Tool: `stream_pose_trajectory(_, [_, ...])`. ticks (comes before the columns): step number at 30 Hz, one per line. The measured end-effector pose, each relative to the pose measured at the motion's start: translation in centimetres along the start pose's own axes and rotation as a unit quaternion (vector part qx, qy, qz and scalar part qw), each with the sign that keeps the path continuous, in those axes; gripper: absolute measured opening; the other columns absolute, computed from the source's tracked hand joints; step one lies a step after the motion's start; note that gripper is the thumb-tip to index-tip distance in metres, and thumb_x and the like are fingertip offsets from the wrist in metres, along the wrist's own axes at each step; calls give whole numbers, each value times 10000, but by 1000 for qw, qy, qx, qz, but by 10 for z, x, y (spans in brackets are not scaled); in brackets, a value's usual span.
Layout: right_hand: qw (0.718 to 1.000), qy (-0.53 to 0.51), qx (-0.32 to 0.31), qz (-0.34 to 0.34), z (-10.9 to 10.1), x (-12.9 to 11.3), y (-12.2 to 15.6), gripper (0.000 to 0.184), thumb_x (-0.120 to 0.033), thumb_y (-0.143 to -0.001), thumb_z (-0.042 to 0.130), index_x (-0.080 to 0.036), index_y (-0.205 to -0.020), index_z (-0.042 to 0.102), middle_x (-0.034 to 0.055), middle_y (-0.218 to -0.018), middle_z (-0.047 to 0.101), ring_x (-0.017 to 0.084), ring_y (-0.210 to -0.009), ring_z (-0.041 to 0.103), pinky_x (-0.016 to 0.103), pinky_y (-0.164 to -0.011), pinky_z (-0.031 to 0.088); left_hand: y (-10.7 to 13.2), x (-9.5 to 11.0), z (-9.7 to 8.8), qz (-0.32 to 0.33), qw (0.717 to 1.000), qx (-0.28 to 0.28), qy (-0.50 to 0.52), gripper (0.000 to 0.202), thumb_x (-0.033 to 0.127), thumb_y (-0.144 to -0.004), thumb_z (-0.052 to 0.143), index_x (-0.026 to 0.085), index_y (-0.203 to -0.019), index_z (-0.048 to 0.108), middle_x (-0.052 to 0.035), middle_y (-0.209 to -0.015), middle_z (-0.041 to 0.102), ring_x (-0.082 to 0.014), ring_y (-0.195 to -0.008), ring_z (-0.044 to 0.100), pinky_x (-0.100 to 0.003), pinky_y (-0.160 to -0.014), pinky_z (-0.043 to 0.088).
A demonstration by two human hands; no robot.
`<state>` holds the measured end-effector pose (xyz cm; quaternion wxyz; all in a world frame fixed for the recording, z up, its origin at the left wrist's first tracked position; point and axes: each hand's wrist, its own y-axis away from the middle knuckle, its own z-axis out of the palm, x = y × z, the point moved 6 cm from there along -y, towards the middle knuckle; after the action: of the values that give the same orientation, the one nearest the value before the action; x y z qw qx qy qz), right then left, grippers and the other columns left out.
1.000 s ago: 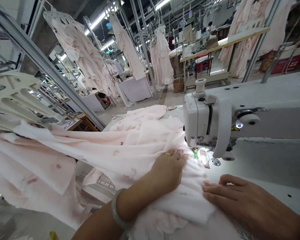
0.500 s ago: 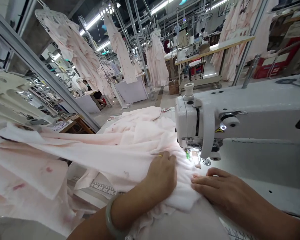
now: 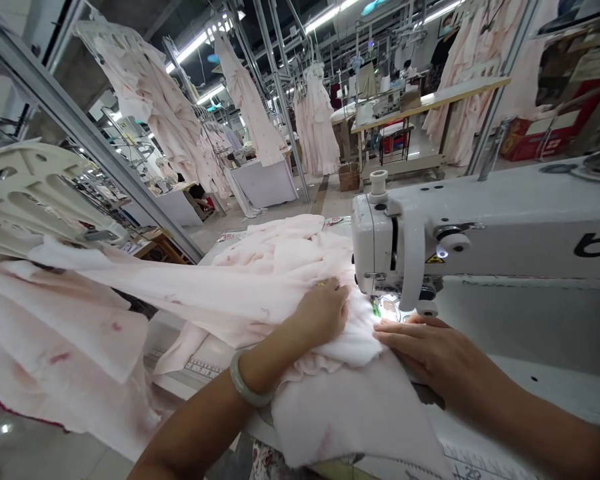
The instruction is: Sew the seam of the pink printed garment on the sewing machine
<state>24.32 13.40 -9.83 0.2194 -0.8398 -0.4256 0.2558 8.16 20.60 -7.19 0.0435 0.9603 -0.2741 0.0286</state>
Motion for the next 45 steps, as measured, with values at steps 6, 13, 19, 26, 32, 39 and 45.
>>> stream_pose_trajectory(6, [998, 19, 33, 41, -6, 10, 3, 222, -245, -1136, 434, -255, -1171, 653, 51, -1136, 804, 269, -931, 772, 452, -848, 536, 44, 29, -4, 83, 989, 88, 80, 217, 344, -1068, 597, 189, -1208, 655, -116, -1191, 708, -307, -1128, 654, -480, -1029, 559])
stream_pose_trajectory(13, [999, 24, 12, 33, -2, 11, -1, 221, -243, -1161, 413, -245, -1079, 618, 32, -1029, 750, 243, -881, 726, 412, -833, 488, 49, 16, 16, 75, 969, 106, 211, 65, 188, -924, 563, 231, -896, 523, -57, -945, 658, -244, -946, 611, -396, -932, 526])
stream_pose_trajectory(19, [999, 35, 11, -17, 3, 4, 0, 252, -127, -1139, 413, -216, -1086, 644, 44, -972, 725, 234, -865, 689, 391, -822, 474, 34, -6, 12, 139, 919, 76, 360, 381, 393, -1045, 475, 237, -706, 403, -8, -733, 517, -196, -776, 515, -350, -814, 439])
stream_pose_trajectory(26, [991, 57, -1, -123, 2, -1, 4, 305, -7, -1039, 438, -178, -1021, 690, 70, -945, 722, 260, -873, 632, 439, -935, 444, 37, 7, -11, 68, 948, 87, 298, 395, 308, -1069, 484, 230, -699, 370, 16, -696, 466, -179, -740, 482, -324, -748, 392])
stream_pose_trajectory(32, [994, 13, -48, -102, -18, -3, 1, 223, -102, -1092, 496, -208, -1037, 685, 6, -874, 643, 206, -803, 590, 377, -845, 427, 43, 47, 0, 47, 989, 106, 95, 238, 195, -1050, 539, 201, -831, 632, -47, -882, 684, -221, -847, 612, -368, -825, 486])
stream_pose_trajectory(39, [990, -83, -100, -47, -14, 2, 7, 278, -120, -1091, 485, -233, -997, 721, 18, -871, 646, 223, -831, 565, 381, -822, 396, 53, 46, 19, 79, 972, 216, 55, 93, 291, -990, 766, 203, -978, 736, -35, -896, 702, -233, -891, 653, -366, -818, 517])
stream_pose_trajectory(45, [987, -110, -115, -23, -12, 2, 7, 316, -202, -1151, 463, -225, -911, 667, 10, -863, 630, 219, -829, 542, 385, -831, 378, 58, 60, 22, 145, 957, 243, -62, 69, 151, -972, 724, 200, -924, 711, -41, -908, 680, -220, -869, 605, -364, -830, 506])
